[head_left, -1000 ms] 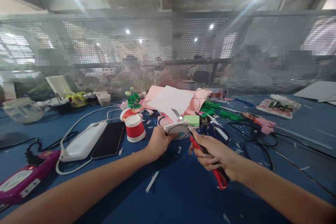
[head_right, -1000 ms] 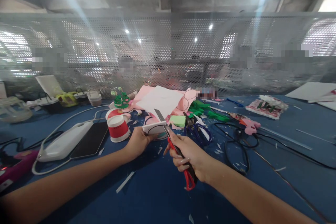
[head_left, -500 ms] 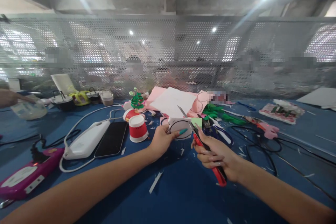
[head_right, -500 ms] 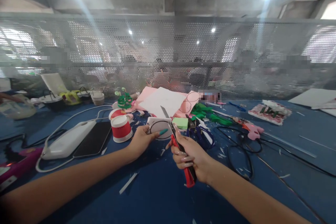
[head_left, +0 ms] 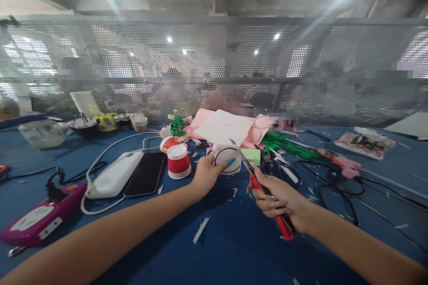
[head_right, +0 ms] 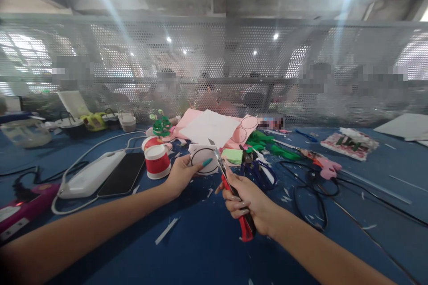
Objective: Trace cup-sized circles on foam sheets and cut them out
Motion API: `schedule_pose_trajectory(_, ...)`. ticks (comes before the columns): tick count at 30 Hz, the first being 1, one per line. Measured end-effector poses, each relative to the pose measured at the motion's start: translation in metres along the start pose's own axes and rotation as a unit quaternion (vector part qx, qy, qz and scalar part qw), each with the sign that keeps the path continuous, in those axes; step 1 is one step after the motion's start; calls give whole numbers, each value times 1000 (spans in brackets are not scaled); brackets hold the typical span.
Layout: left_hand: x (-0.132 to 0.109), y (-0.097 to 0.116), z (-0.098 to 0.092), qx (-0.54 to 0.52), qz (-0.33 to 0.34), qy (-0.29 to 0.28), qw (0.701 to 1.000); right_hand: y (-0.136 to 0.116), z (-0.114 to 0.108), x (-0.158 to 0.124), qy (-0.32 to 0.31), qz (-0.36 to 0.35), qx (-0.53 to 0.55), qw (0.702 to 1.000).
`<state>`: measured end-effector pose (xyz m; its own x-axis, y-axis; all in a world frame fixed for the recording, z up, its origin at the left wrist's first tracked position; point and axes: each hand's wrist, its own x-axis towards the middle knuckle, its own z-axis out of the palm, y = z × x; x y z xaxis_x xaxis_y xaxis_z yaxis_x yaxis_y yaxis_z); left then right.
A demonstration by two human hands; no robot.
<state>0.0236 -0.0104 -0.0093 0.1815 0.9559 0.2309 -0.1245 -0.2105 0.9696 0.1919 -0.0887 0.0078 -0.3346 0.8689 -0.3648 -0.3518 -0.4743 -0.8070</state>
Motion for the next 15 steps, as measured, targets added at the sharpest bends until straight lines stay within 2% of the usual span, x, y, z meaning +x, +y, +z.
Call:
schedule_pose_trajectory(5,-1,0,0,17,-10,-32,999,-4,1,-5,-1,14,3,1000)
schedule_pose_trajectory(15,-7,3,1,145,62,-75,985,-6,2,-8,-13,9,7,1000)
